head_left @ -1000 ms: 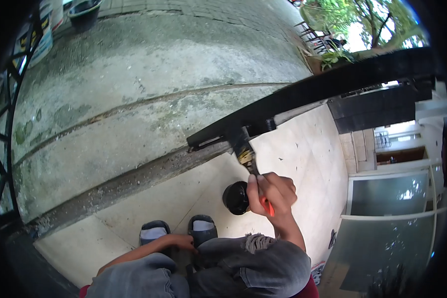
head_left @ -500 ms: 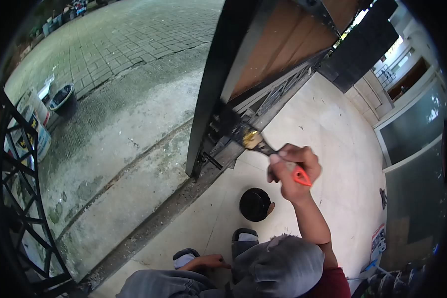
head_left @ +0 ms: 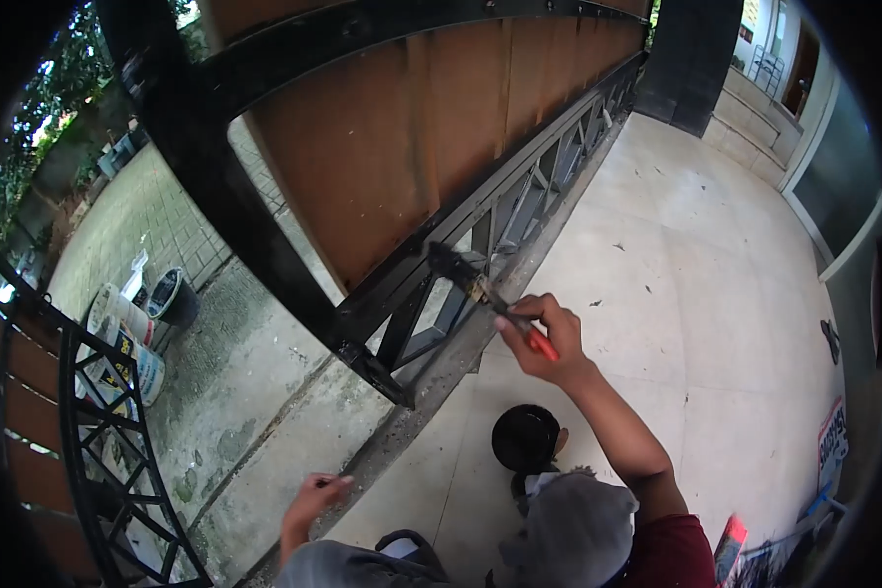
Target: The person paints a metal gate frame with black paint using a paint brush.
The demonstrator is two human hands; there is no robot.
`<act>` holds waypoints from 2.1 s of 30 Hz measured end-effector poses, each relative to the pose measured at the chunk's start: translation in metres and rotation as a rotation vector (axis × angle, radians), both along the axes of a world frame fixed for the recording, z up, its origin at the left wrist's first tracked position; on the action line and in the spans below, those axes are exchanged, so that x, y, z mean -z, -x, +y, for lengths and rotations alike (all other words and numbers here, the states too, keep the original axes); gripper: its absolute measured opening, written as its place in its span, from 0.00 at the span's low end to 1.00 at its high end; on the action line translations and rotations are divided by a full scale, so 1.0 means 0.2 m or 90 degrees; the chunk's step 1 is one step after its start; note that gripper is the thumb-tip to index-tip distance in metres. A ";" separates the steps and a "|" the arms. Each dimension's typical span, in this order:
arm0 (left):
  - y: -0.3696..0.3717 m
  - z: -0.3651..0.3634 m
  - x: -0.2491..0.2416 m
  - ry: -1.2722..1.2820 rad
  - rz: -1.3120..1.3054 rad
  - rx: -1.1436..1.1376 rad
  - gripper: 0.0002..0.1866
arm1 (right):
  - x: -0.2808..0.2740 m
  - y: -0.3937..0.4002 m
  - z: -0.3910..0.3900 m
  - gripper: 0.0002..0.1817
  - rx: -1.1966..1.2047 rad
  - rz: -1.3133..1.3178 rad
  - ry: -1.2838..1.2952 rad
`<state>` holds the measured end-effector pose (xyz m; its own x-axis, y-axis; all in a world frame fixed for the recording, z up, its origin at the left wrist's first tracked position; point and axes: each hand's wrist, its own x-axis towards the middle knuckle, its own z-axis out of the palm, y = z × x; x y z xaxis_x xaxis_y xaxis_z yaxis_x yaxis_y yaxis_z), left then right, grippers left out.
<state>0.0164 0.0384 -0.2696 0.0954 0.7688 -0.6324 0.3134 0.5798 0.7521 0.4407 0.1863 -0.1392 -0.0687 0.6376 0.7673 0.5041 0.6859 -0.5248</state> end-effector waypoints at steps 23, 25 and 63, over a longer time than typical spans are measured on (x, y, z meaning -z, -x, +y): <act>-0.60 -0.31 -1.39 -0.169 0.090 0.174 0.08 | 0.60 -0.03 0.30 0.12 0.002 0.145 -0.124; -0.65 -0.24 -1.37 -0.166 0.070 0.197 0.10 | 0.49 0.10 0.15 0.11 -0.175 0.036 -0.181; -0.96 0.39 -1.02 -0.225 -0.031 0.498 0.24 | -0.24 -0.23 0.48 0.15 0.026 0.560 0.167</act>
